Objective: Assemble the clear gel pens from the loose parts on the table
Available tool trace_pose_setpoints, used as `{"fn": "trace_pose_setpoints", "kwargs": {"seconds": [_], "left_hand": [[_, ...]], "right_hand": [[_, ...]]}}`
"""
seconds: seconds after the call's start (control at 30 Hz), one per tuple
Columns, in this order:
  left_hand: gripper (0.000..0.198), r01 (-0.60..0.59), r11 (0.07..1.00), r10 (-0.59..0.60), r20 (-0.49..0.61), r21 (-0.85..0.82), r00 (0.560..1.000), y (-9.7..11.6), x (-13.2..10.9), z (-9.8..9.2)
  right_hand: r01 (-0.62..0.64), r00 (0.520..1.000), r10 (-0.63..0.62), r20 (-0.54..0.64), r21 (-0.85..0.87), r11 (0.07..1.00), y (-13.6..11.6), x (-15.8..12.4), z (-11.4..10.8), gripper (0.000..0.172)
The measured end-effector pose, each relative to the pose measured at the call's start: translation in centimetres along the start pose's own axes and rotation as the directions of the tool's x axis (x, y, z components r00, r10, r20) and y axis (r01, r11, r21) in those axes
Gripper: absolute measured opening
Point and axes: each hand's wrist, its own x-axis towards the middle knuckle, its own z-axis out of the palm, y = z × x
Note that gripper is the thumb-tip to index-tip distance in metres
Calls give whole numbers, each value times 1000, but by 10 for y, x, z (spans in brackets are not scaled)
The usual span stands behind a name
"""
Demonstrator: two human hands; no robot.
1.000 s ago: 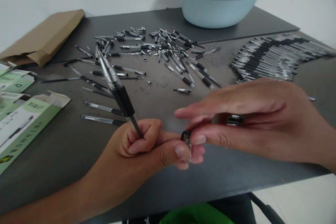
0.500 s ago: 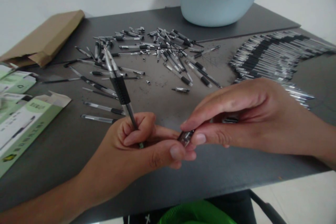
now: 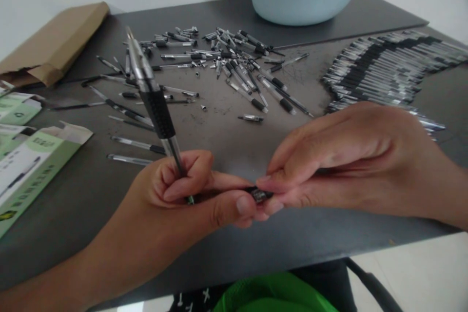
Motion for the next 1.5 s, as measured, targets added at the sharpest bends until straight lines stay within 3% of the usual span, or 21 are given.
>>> {"fn": "trace_pose_setpoints", "kwargs": {"seconds": [0.2,0.43,0.63,0.83,0.93,1.07,1.5], "left_hand": [[62,-2,996,5,-39,89,999,-4,-1,-4],[58,-25,1000,25,-29,-6,999,-2,-4,-9],[61,-56,998,55,3,12,998,3,-3,-6],[62,-72,986,80,-51,148,995,-1,-3,-5],[60,-52,982,65,-66,180,996,0,-5,-3],[59,1,997,1,-24,81,1000,-2,-6,-1],[60,57,995,-55,-22,79,998,1,-3,3]], "right_hand": [[93,994,-82,71,-162,982,6,-1,1,6],[138,990,-130,51,-225,965,8,-4,-1,18],[-16,998,14,55,41,999,9,1,-2,23],[-275,960,248,130,270,923,14,4,-4,19],[-382,921,336,199,281,881,13,4,-7,15],[-469,869,392,302,254,846,12,5,-10,13],[-542,826,449,341,261,799,14,6,-8,11]]}}
